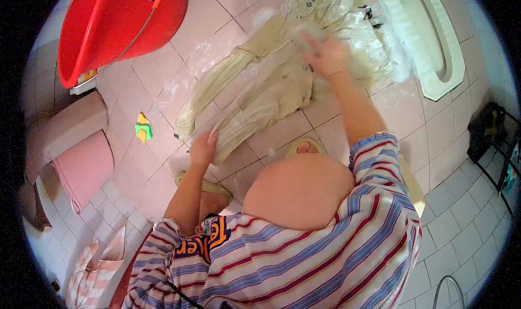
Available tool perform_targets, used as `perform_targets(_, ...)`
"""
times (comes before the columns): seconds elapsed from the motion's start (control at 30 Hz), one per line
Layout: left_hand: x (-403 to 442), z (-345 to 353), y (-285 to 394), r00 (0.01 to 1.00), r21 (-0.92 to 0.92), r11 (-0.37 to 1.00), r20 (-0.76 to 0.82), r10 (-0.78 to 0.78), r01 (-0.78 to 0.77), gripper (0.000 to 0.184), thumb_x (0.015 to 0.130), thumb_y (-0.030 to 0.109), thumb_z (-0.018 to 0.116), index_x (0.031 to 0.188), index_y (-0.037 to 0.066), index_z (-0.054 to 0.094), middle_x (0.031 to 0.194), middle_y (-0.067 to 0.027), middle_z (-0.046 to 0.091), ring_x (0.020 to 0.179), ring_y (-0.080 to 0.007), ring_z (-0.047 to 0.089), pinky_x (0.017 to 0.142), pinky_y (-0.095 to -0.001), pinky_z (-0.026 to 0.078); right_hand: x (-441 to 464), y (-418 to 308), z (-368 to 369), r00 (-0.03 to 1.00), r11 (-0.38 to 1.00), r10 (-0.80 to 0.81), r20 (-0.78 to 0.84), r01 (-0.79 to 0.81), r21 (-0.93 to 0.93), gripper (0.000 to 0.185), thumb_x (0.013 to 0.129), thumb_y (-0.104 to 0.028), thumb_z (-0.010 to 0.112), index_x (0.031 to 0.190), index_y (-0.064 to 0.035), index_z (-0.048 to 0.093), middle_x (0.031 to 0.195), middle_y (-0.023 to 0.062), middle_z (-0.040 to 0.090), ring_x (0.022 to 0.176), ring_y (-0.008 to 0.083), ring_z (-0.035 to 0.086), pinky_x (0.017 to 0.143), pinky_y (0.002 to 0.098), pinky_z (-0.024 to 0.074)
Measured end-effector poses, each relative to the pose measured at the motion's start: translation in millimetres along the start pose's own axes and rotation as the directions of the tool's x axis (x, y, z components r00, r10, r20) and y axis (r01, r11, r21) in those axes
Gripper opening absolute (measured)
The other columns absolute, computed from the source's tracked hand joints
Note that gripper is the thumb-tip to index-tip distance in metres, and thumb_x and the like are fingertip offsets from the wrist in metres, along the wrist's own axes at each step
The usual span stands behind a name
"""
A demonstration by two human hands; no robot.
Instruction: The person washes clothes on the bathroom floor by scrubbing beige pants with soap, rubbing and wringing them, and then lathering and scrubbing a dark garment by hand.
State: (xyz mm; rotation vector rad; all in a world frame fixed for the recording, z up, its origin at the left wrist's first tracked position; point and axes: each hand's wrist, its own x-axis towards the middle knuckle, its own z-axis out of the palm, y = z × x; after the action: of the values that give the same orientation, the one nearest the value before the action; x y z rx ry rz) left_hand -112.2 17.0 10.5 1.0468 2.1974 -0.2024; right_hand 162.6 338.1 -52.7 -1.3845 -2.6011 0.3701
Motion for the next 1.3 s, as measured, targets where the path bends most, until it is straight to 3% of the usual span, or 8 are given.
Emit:
perform_targets(0.17,4.3,26.2,-11.7,0.998,-0.011,0.998,0.011,-0.059,0.059,0.046,0.091,0.05,0.042,0.097,0.01,0.065,0.093,-0.019,0.065,0.087,-0.0379,0.061,0.076,-0.0498,0.045,4.0,-6.2,5.1,0.949,0.956,0.294,-0.115,-0.294,0.019,0.054,0.075,-0.042,0.065,0.127,-0.0324,0.055,0.081,0.0147,0.053,0.077,0.0323,0.054,0.067,0.0435,0.0463)
perform_targets(0.37,10.3,12.3,8.5,0.989,-0.025,0.996,0.118,-0.087,0.091,0.044,0.09,0.049,0.043,0.092,0.01,0.063,0.092,-0.0175,0.065,0.088,-0.0367,0.061,0.076,-0.0495,0.045,-62.7,-144.3,37.1,0.838,0.7,-0.543,-0.052,0.486,0.522,0.045,0.075,-0.037,0.063,0.116,-0.0185,0.063,0.104,0.0158,0.062,0.095,0.0323,0.059,0.077,0.044,0.0487)
perform_targets(0.47,0.8,22.3,-4.5,0.99,-0.047,0.994,0.107,-0.088,0.094,0.044,0.09,0.05,0.043,0.092,0.011,0.063,0.09,-0.0182,0.065,0.087,-0.0377,0.061,0.075,-0.0493,0.046,-19.8,-82.2,30.8,0.874,0.976,-0.212,0.438,0.171,0.132,0.035,0.077,-0.033,0.063,0.111,-0.0254,0.064,0.098,0.0134,0.063,0.084,0.0315,0.06,0.068,0.0446,0.0486)
perform_targets(0.6,10.0,32.0,-0.7,0.973,-0.036,0.984,0.162,-0.165,0.173,0.035,0.087,0.043,0.054,0.096,0.01,0.061,0.097,-0.0206,0.063,0.096,-0.0388,0.058,0.079,-0.048,0.045,15.2,32.8,2.9,0.985,0.996,-0.013,-0.169,-0.001,-0.086,0.054,0.078,-0.033,0.067,0.13,-0.0357,0.052,0.074,0.0123,0.049,0.067,0.0301,0.052,0.061,0.0415,0.0454)
perform_targets(0.73,54.7,-7.7,8.7,0.599,0.024,0.998,-0.799,0.056,-0.062,0.041,0.076,0.026,0.072,0.107,0.005,0.056,0.111,-0.0174,0.057,0.109,-0.034,0.049,0.09,-0.0448,0.041,17.6,24.7,22.9,0.956,0.989,0.084,-0.281,-0.114,-0.091,0.06,0.076,-0.038,0.067,0.133,-0.0292,0.05,0.077,0.0136,0.049,0.067,0.0317,0.052,0.063,0.0431,0.046)
perform_targets(0.87,73.8,-22.5,-10.2,0.872,-0.001,0.999,-0.489,-0.032,0.037,0.041,0.077,0.029,0.07,0.11,0.007,0.057,0.103,-0.0173,0.059,0.102,-0.0355,0.054,0.086,-0.0458,0.044,21.8,-69.3,27.7,0.93,0.844,0.368,0.025,-0.345,0.412,0.061,0.075,-0.041,0.065,0.131,-0.0211,0.053,0.084,0.0173,0.056,0.073,0.0337,0.054,0.068,0.044,0.046)
perform_targets(1.13,-3.7,9.9,-17.9,0.992,-0.223,0.974,-0.106,-0.063,0.037,0.027,0.086,0.033,0.057,0.103,0.012,0.061,0.089,-0.019,0.064,0.082,-0.0389,0.06,0.074,-0.0475,0.046,-23.2,-173.7,55.6,0.681,0.703,-0.703,0.206,0.619,0.352,0.058,0.072,-0.041,0.068,0.127,-0.0327,0.053,0.141,0.0138,0.038,0.115,0.0324,0.048,0.091,0.0435,0.0446)
perform_targets(1.3,-10.1,23.9,-49.2,0.982,-0.418,0.889,0.059,-0.181,0.189,0.03,0.088,0.038,0.054,0.087,0.009,0.062,0.087,-0.0182,0.063,0.085,-0.0372,0.06,0.073,-0.0474,0.046,61.7,-74.0,19.0,0.947,0.998,-0.063,0.316,0.051,0.046,0.056,0.075,-0.04,0.065,0.129,-0.0344,0.052,0.119,0.0213,0.052,0.104,0.0358,0.053,0.081,0.0443,0.0477)
